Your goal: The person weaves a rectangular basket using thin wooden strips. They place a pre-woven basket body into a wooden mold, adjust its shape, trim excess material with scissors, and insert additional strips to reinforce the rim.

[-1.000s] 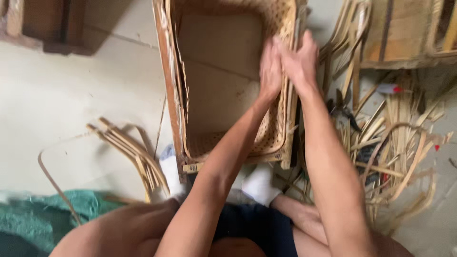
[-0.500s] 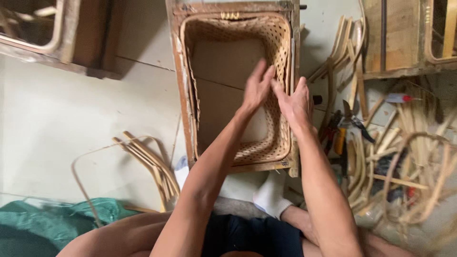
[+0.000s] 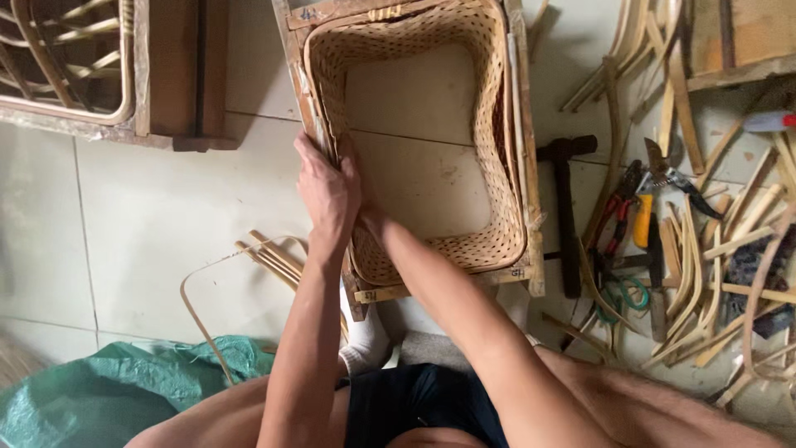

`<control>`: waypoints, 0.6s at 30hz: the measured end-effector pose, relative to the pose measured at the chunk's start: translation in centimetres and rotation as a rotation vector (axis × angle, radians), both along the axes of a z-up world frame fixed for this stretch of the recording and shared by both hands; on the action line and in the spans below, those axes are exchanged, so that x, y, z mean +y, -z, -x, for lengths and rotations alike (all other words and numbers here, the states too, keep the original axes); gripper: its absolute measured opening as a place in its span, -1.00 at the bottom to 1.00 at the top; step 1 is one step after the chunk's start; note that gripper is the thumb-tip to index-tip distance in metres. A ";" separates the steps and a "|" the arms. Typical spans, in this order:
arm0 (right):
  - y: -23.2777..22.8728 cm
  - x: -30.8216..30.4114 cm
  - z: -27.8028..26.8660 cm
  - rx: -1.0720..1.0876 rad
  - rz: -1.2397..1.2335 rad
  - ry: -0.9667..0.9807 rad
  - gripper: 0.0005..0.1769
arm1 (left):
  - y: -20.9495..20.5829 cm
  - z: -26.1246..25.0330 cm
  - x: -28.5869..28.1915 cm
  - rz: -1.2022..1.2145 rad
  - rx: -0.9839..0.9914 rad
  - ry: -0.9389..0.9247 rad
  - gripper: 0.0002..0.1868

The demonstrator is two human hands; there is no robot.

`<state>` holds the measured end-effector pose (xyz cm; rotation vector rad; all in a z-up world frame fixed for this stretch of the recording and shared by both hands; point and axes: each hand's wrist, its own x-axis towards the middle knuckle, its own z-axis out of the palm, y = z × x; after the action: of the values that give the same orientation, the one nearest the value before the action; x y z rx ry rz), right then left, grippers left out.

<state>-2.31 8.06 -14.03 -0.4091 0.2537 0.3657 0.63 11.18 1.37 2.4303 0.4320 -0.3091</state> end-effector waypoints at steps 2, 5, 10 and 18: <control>0.7 0.7 0.7 -0.008 -0.354 -0.021 -0.31 | 0.1 -0.1 0.2 -0.002 0.031 -0.025 -0.39; 1.0 0.7 1.6 0.073 -0.131 -0.187 -0.22 | -0.5 0.5 0.9 0.024 -0.073 -0.019 -0.41; 2.8 0.2 -0.3 -0.017 0.280 -0.041 -0.42 | -0.3 0.1 0.6 0.021 -0.088 -0.045 -0.43; -10.5 -16.6 -2.7 -0.485 0.881 0.528 -0.71 | -1.9 0.2 -2.9 -0.110 -0.732 0.107 -0.13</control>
<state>0.35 -8.51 -3.55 -1.2426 0.0249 -0.3986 0.38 8.28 3.29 2.4641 -0.0105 0.5656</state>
